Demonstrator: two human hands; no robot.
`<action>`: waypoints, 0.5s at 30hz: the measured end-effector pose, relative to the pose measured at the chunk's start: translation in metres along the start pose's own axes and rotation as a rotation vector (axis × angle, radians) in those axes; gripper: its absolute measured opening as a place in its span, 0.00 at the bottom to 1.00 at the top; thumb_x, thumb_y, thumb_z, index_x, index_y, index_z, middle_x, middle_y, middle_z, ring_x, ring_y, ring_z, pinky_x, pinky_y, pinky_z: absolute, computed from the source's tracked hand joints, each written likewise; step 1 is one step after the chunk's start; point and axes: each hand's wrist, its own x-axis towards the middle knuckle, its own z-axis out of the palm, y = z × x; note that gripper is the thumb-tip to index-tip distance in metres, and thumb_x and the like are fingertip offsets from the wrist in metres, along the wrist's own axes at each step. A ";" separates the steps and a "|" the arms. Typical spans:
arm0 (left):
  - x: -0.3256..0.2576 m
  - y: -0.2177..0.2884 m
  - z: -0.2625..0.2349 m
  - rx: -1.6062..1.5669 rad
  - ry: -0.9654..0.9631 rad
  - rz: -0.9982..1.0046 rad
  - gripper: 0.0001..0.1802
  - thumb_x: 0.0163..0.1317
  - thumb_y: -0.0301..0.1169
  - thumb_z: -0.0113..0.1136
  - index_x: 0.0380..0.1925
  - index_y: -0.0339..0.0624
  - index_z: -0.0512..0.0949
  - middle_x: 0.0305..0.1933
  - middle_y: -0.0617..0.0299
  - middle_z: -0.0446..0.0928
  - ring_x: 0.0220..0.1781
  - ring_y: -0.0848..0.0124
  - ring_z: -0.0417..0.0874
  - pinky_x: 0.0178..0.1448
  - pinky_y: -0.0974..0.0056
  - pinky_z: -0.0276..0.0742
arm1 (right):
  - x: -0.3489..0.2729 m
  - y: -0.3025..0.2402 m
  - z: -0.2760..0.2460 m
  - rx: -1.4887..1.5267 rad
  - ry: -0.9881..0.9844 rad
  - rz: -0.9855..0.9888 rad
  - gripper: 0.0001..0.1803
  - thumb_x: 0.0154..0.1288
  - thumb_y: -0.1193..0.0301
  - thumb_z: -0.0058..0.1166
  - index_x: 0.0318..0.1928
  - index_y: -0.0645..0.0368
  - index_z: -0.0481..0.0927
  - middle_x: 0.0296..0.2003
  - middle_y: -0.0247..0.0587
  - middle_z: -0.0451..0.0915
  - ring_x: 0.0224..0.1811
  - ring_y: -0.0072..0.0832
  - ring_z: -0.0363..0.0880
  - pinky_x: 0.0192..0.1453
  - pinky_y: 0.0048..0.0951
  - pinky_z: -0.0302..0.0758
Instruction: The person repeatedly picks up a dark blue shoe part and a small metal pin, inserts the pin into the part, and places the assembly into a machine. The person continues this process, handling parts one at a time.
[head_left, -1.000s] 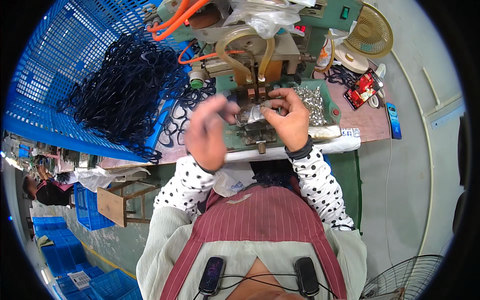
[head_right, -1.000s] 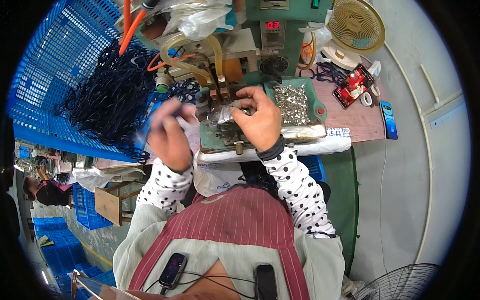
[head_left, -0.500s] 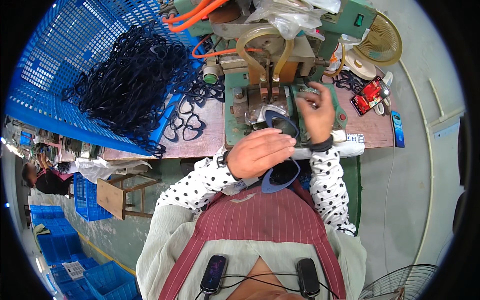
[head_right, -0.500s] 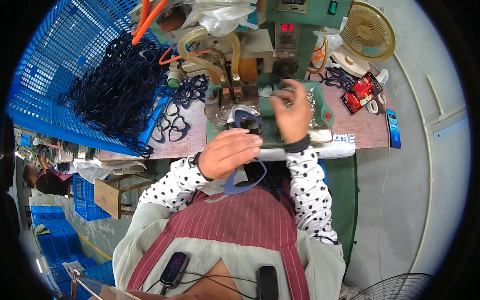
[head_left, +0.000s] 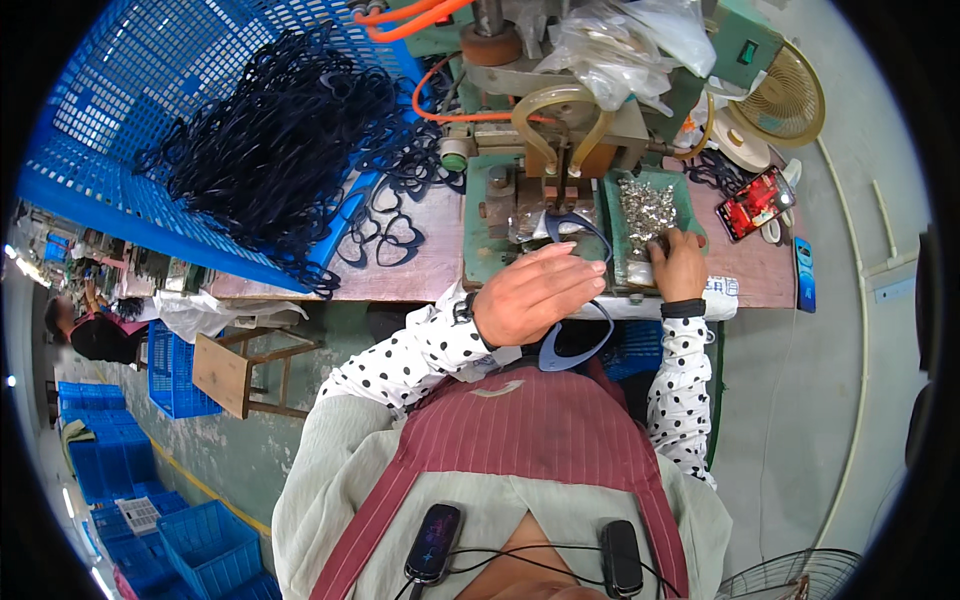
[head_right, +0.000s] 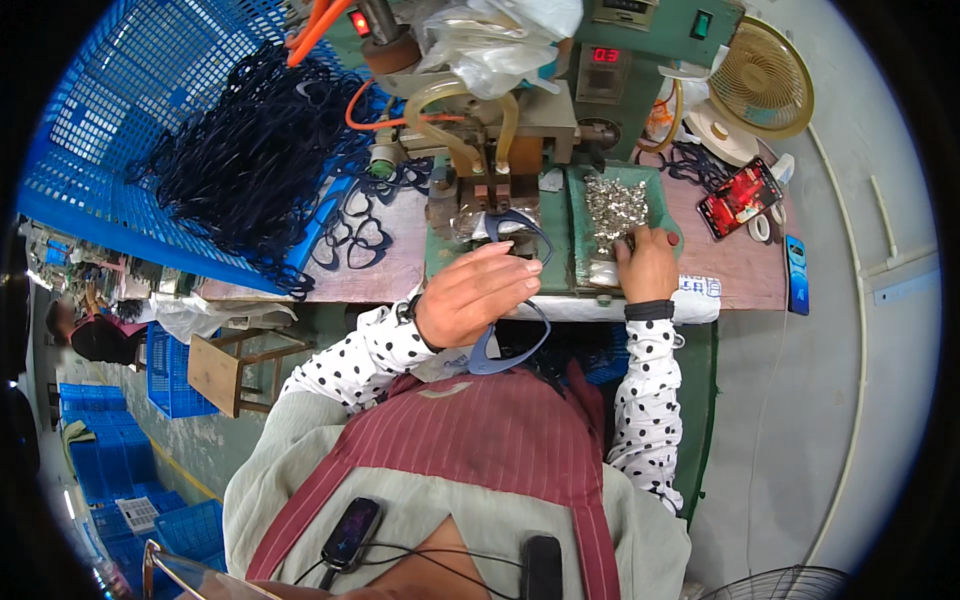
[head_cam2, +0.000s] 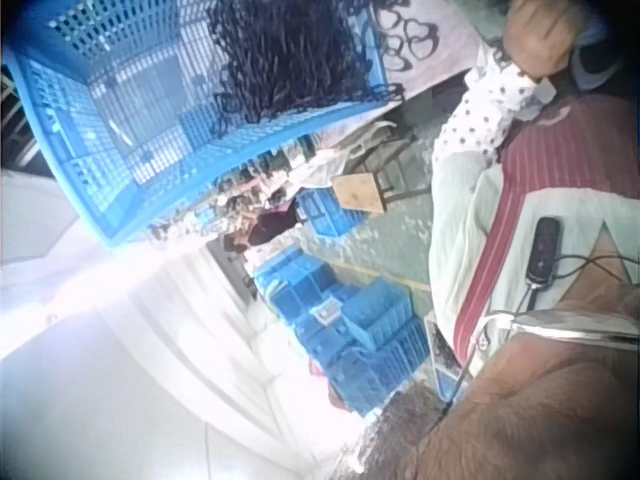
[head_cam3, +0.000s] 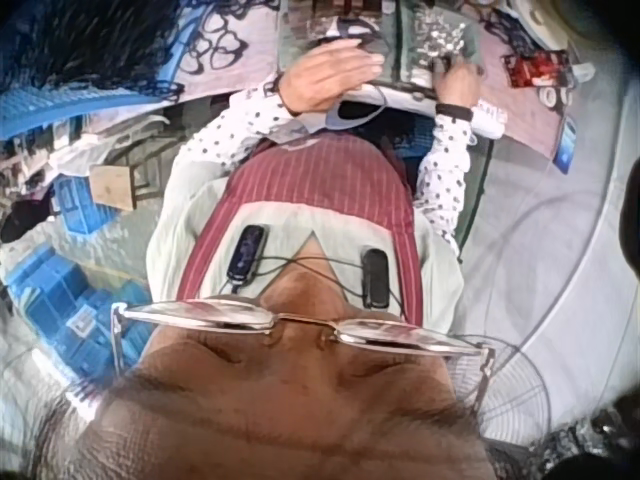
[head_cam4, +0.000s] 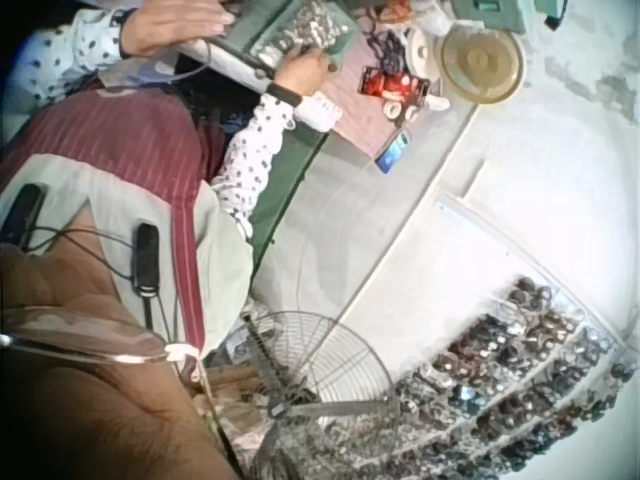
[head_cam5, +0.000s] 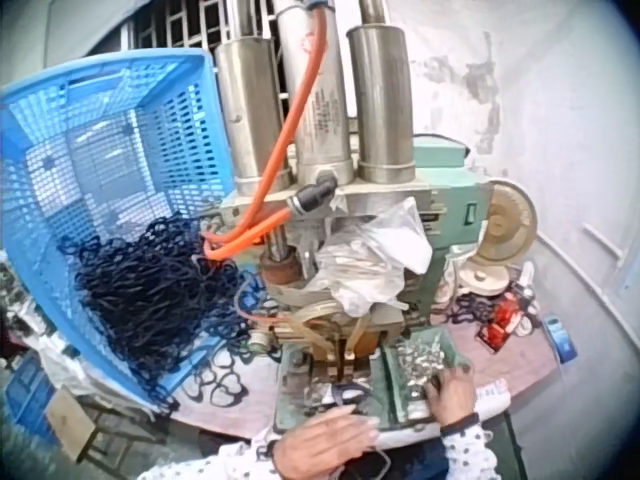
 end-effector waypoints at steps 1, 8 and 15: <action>0.001 0.001 0.001 -0.005 -0.003 -0.001 0.23 0.54 0.21 0.59 0.53 0.35 0.75 0.56 0.49 0.77 0.55 0.57 0.81 0.65 0.50 0.71 | 0.002 -0.001 0.005 0.012 -0.003 -0.009 0.11 0.58 0.67 0.61 0.40 0.58 0.81 0.35 0.50 0.80 0.38 0.46 0.80 0.43 0.42 0.75; -0.029 0.009 -0.008 0.166 0.058 -0.073 0.23 0.56 0.29 0.63 0.53 0.40 0.75 0.57 0.52 0.76 0.56 0.57 0.79 0.63 0.49 0.69 | 0.014 0.010 0.015 0.441 0.136 0.164 0.08 0.62 0.67 0.58 0.37 0.57 0.83 0.30 0.43 0.83 0.32 0.35 0.81 0.40 0.32 0.75; -0.129 -0.092 -0.039 0.720 0.091 -0.937 0.14 0.59 0.32 0.58 0.42 0.35 0.77 0.42 0.44 0.78 0.46 0.46 0.77 0.51 0.49 0.72 | 0.002 -0.005 0.011 0.455 0.153 0.274 0.08 0.66 0.68 0.54 0.41 0.57 0.82 0.34 0.46 0.82 0.35 0.39 0.81 0.42 0.36 0.76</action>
